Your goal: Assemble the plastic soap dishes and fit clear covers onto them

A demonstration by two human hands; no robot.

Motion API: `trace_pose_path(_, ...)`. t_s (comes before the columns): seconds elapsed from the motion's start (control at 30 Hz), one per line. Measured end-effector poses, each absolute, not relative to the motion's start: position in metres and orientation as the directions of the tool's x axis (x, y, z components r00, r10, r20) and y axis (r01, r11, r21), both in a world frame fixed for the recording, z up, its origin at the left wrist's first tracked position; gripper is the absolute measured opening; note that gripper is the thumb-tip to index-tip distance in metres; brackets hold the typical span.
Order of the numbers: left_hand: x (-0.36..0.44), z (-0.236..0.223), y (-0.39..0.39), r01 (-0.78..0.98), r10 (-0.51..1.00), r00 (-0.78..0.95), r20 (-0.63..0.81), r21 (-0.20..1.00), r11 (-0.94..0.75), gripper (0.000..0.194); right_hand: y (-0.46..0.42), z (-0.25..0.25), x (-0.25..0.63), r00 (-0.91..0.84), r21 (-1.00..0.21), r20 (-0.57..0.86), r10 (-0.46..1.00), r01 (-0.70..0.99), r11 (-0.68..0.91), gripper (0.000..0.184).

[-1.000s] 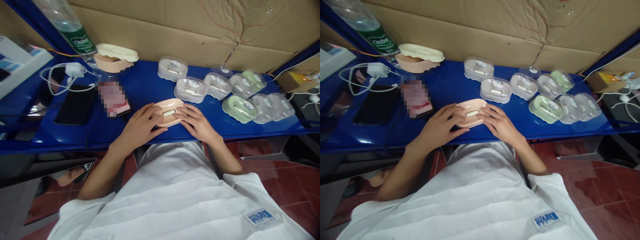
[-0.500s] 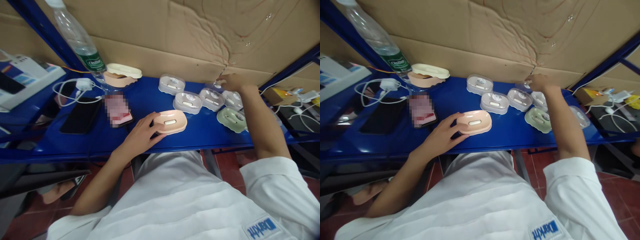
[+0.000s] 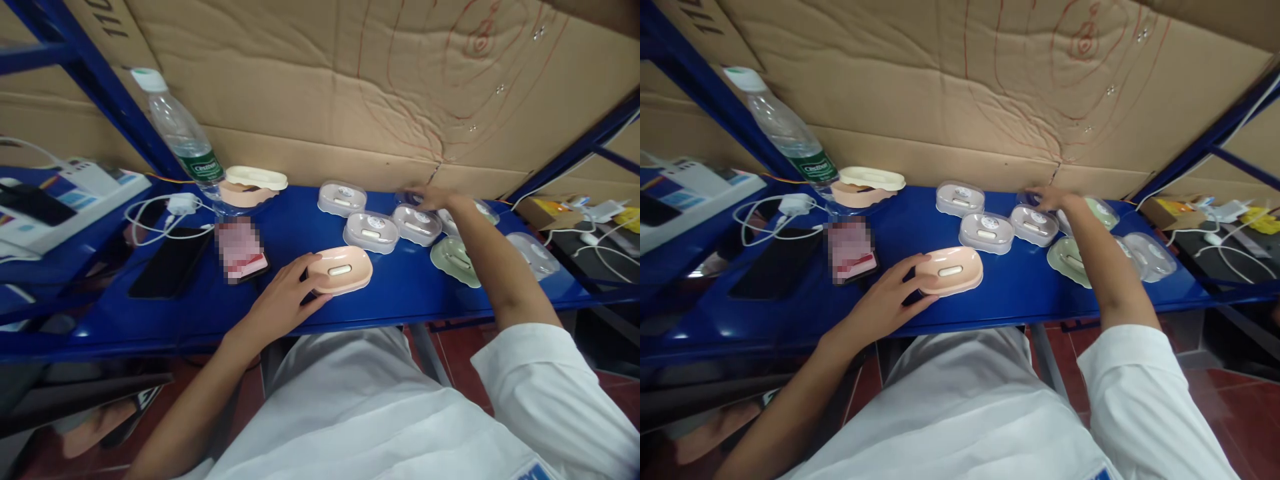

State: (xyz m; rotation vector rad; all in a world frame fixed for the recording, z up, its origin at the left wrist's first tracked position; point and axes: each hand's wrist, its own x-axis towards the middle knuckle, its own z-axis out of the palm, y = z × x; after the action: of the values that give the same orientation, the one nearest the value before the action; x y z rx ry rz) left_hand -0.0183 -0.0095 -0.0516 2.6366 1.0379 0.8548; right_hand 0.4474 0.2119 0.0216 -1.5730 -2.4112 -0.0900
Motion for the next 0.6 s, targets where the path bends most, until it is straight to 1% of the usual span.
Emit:
trace_pose_path(0.1,-0.018,-0.052,-0.009,0.560,0.671,0.593,0.445,0.370,-0.741,0.022,0.211,0.027,0.447,-0.315,-0.190,0.076,0.946,0.927,0.324,0.058)
trace_pose_path(0.23,-0.019,-0.054,-0.009,0.550,0.671,0.585,0.456,0.386,-0.741,0.024,0.199,0.051,0.452,-0.240,-0.279,-0.032,0.970,0.934,0.222,0.078)
trace_pose_path(0.33,-0.019,-0.056,-0.008,0.542,0.669,0.584,0.459,0.392,-0.743,0.024,0.180,0.069,0.451,-0.262,-0.392,-0.080,0.962,0.895,0.211,0.077)
trace_pose_path(0.4,-0.018,-0.056,-0.008,0.546,0.671,0.585,0.456,0.390,-0.741,0.024,0.165,0.074,0.441,-0.323,-0.436,-0.116,0.939,0.866,0.244,0.078)
trace_pose_path(0.43,-0.018,-0.055,-0.008,0.549,0.673,0.587,0.450,0.389,-0.739,0.024,0.157,0.073,0.434,-0.363,-0.429,-0.121,0.924,0.858,0.281,0.078)
trace_pose_path(0.5,-0.018,-0.055,-0.008,0.555,0.678,0.591,0.438,0.390,-0.735,0.024,0.138,0.067,0.417,-0.442,-0.358,-0.082,0.893,0.850,0.387,0.077)
trace_pose_path(0.53,-0.018,-0.054,-0.008,0.556,0.679,0.592,0.434,0.389,-0.734,0.025,0.127,0.063,0.408,-0.471,-0.308,-0.033,0.882,0.844,0.439,0.077)
trace_pose_path(0.6,-0.018,-0.054,-0.009,0.559,0.679,0.591,0.436,0.385,-0.734,0.025,0.100,0.058,0.395,-0.489,-0.209,0.113,0.865,0.839,0.502,0.077)
